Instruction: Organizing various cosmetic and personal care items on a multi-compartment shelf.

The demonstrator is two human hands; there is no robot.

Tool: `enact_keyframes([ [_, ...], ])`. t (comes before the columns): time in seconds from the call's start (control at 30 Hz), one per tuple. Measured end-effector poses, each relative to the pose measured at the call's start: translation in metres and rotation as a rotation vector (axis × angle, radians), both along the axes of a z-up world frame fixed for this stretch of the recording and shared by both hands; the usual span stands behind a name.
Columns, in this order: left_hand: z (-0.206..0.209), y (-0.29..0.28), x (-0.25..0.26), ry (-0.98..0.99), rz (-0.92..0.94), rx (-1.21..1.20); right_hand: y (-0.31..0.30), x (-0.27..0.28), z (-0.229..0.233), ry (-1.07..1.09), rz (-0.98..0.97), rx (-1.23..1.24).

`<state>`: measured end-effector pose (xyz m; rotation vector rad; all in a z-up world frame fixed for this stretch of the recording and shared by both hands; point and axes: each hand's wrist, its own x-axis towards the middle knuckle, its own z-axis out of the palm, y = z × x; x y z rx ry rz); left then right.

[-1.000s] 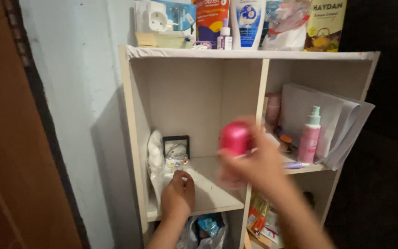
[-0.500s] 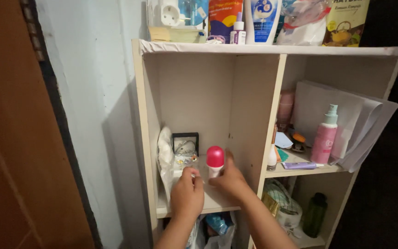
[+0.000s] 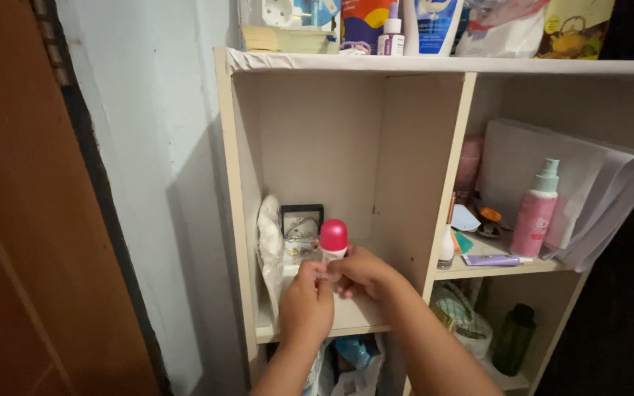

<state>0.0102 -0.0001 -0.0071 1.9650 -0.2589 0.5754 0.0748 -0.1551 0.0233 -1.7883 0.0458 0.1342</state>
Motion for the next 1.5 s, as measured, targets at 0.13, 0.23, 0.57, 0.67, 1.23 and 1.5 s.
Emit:
enact_keyframes([
  [0.13, -0.003, -0.001, 0.002, -0.017, 0.029, 0.019, -0.006, 0.044, -0.043, -0.207, -0.086, 0.099],
  [0.23, 0.001, 0.0, 0.0, 0.002, 0.005, 0.02, 0.015, 0.026, -0.022, -0.336, -0.376, 0.053],
  [0.57, -0.002, -0.002, 0.002, -0.02, -0.001, 0.007, -0.004, 0.054, -0.033, -0.119, -0.414, 0.224],
  [0.67, 0.0, -0.001, 0.001, -0.003, 0.001, 0.019, -0.004, 0.054, -0.035, -0.132, -0.364, 0.226],
  [1.23, 0.002, 0.0, -0.001, 0.018, -0.005, 0.018, 0.024, 0.02, -0.011, -0.416, -0.598, -0.107],
  [1.5, -0.001, -0.001, 0.001, -0.031, -0.02, -0.015, 0.02, 0.024, -0.012, -0.231, -0.545, -0.095],
])
